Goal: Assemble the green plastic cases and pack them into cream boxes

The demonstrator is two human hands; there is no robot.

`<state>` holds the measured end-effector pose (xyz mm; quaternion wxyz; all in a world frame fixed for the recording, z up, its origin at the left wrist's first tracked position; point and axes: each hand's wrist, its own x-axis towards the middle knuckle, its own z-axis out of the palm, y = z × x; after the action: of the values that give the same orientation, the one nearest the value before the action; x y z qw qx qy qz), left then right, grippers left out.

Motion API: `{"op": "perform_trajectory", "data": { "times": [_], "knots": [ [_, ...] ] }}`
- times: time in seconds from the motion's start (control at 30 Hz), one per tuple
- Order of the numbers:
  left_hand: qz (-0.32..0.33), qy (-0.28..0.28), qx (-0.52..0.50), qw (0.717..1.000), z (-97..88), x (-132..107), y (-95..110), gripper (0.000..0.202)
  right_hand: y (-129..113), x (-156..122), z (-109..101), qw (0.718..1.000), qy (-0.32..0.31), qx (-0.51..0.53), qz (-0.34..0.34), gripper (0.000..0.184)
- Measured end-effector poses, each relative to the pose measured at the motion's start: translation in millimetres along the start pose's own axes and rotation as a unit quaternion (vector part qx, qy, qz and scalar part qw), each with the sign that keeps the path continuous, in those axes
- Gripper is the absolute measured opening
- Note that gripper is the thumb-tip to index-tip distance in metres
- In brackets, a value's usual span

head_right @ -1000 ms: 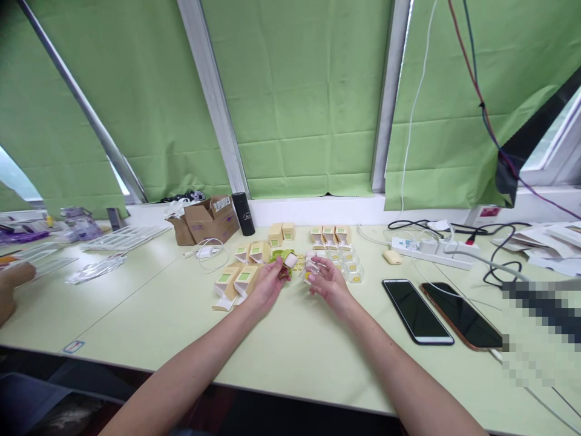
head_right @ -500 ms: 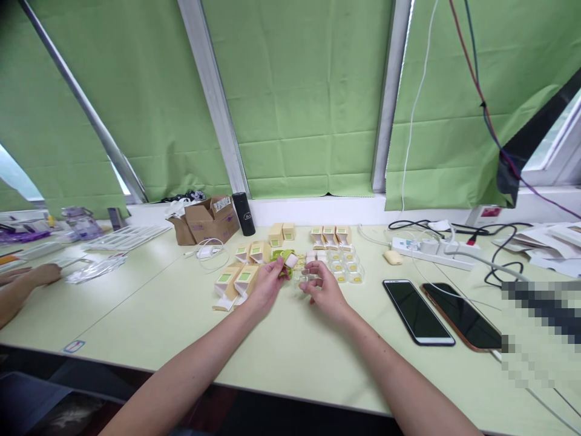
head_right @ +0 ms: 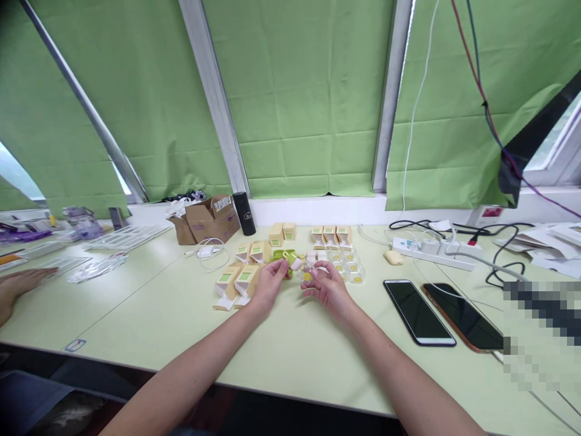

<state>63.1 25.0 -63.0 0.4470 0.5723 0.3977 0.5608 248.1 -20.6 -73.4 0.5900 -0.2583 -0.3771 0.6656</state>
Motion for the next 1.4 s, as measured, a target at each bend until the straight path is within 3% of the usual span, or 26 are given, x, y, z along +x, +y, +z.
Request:
{"op": "perform_trajectory", "data": {
  "times": [0.37,1.0,1.4],
  "knots": [
    [0.031,-0.031,0.022,0.999,1.6,-3,2,0.05,1,-1,1,0.999,-0.03,-0.009,0.012,0.048],
    [0.046,-0.063,0.022,0.997,4.2,-11,9,0.051,10,0,-2,0.999,-0.019,-0.05,-0.006,0.053],
    [0.074,-0.081,0.018,0.994,2.4,-13,11,0.05,10,4,-2,0.98,-0.025,-0.173,-0.093,0.058]
  ]
}}
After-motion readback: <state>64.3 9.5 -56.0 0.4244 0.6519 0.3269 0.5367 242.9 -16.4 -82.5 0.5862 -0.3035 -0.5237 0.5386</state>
